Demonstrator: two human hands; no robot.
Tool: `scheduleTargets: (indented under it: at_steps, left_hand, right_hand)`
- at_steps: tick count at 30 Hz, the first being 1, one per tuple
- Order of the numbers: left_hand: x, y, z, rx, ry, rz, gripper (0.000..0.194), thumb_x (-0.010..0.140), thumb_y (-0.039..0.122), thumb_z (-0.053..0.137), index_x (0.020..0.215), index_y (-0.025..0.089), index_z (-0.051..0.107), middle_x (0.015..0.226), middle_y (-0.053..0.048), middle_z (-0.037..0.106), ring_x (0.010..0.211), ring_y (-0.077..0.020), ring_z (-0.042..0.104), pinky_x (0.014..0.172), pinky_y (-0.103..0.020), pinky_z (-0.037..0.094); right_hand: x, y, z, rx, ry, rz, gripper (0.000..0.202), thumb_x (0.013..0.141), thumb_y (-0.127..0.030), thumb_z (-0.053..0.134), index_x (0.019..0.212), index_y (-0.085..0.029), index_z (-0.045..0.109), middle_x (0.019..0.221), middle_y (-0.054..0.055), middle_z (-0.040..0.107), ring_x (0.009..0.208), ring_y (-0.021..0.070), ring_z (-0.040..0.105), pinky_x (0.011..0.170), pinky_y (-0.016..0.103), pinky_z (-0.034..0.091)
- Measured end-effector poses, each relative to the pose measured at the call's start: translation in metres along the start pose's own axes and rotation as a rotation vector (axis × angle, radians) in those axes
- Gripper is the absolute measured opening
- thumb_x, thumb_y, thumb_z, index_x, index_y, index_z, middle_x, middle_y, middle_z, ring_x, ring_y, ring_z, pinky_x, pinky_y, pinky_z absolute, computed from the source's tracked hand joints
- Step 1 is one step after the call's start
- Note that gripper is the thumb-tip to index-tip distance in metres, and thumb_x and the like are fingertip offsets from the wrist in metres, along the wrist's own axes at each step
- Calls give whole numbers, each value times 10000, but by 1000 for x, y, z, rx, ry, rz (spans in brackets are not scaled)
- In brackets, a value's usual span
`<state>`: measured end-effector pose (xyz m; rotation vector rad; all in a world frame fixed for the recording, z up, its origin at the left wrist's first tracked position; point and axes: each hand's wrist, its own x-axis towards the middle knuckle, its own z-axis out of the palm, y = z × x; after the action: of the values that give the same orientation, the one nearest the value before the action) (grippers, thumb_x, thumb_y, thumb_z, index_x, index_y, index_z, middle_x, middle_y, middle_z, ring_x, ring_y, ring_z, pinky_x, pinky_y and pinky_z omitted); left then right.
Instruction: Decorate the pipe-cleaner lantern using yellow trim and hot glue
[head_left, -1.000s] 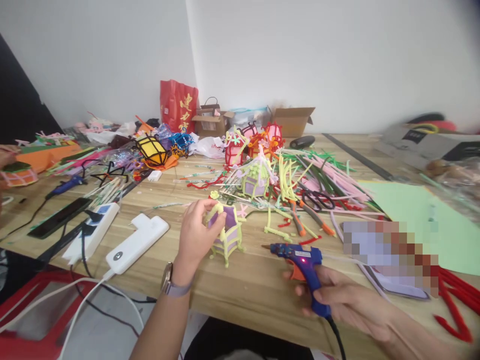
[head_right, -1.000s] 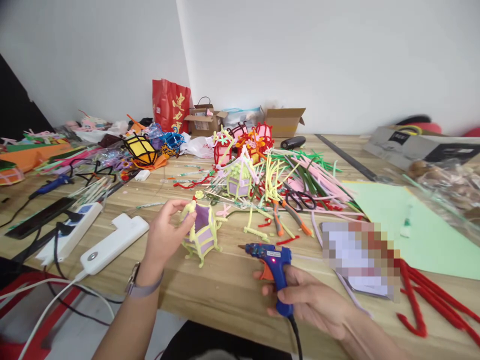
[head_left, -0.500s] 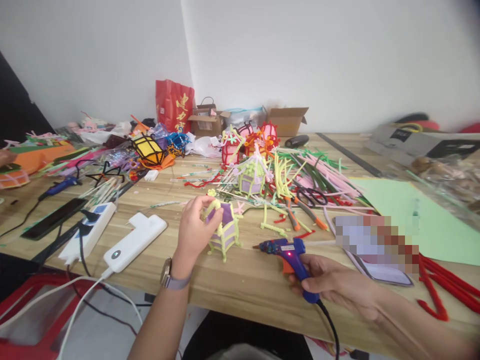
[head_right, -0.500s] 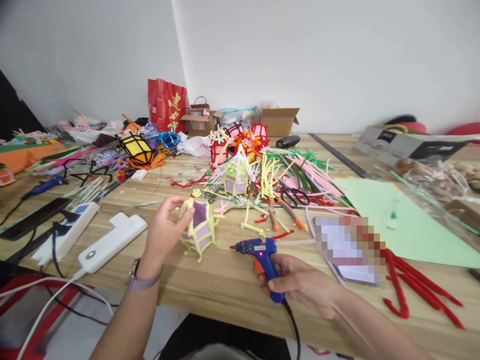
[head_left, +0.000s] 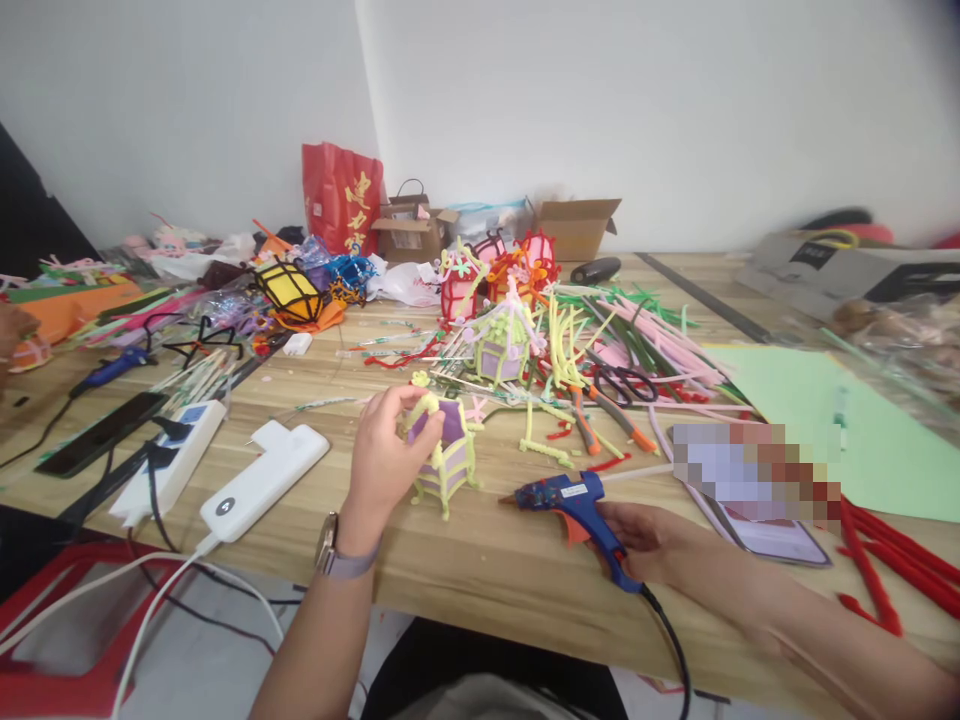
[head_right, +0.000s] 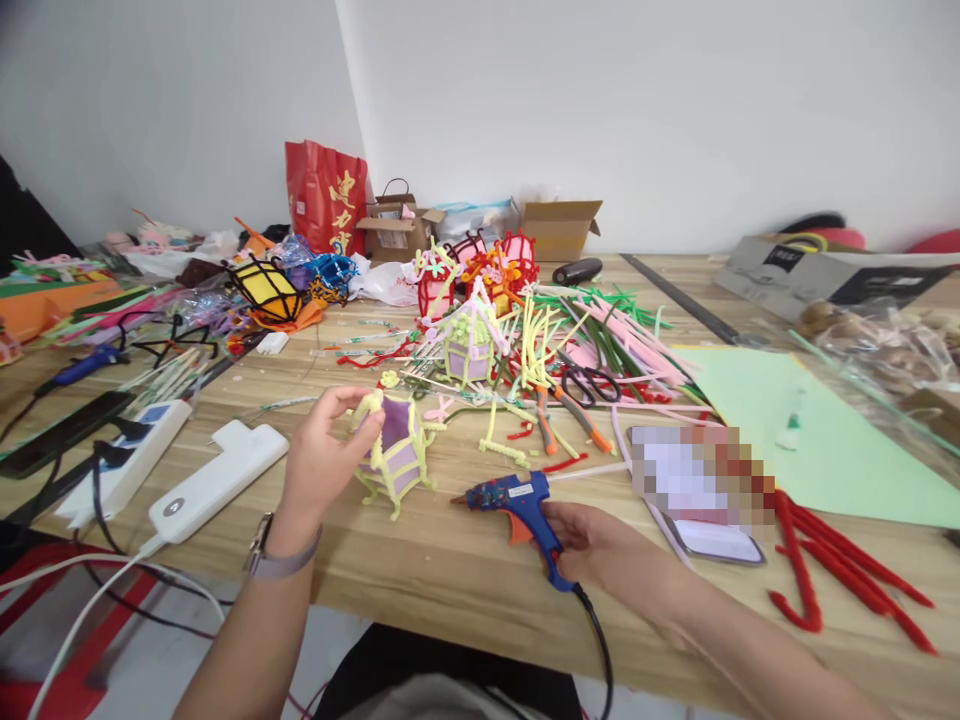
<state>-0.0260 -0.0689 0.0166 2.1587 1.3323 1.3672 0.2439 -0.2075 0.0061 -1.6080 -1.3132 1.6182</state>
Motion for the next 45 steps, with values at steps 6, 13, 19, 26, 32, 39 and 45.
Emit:
scheduleTargets:
  at_steps: [6,13,19,26,32,39,45]
  left_hand:
    - [1,1,0,1,-8,13,240,797,329,600,1003,210,575,947,-52,682,924,-210,635,870,-370,470]
    - [0,1,-2,17,2,54,235,810,311,586,1020,206,592,979,-61,675,925,-206,622,856,-366,476]
    - [-1,1,-2,23,-3,66,216,812,293,587,1013,213,593,982,-55,670,943,-205,614,864,-362,472]
    - [0,3,-2,57,1,79,214,810,296,595,1010,219,585,983,-53,673,942,-210,609,856,-375,467]
    - [-1,4,-4,70,10,77,210,815,303,590,1005,215,588,964,-53,674,919,-207,614,848,-371,471]
    - [0,5,-5,75,13,73,204,812,293,592,1001,216,588,984,-58,673,922,-207,610,857,-374,470]
    - [-1,6,-6,94,36,90,192,809,273,590,991,214,587,955,-54,670,911,-205,601,856,-373,463]
  right_hand:
    - [10,-31,-18,-889,241,-17,278,817,-345,488,656,-194,657,653,51,656,616,191,598,549,270,391]
    - [88,-51,-12,-1278,337,-153,192,818,-154,472,797,-147,663,909,117,696,827,212,640,633,260,386]
    - [95,-76,-11,-1118,440,-349,193,840,-201,479,717,-165,623,771,86,689,709,186,621,593,261,378]
    - [96,-133,30,-370,242,-770,97,806,-260,556,759,-182,589,694,-10,641,611,110,578,575,220,424]
    - [108,-133,37,-602,155,-756,56,839,-188,516,797,-173,551,661,-22,617,552,90,518,522,200,351]
    - [102,-137,38,-911,139,-744,93,863,-175,496,846,-150,584,723,26,628,605,116,526,561,219,315]
    - [99,-140,41,-946,113,-727,113,860,-149,492,886,-146,602,771,41,651,651,124,548,579,223,303]
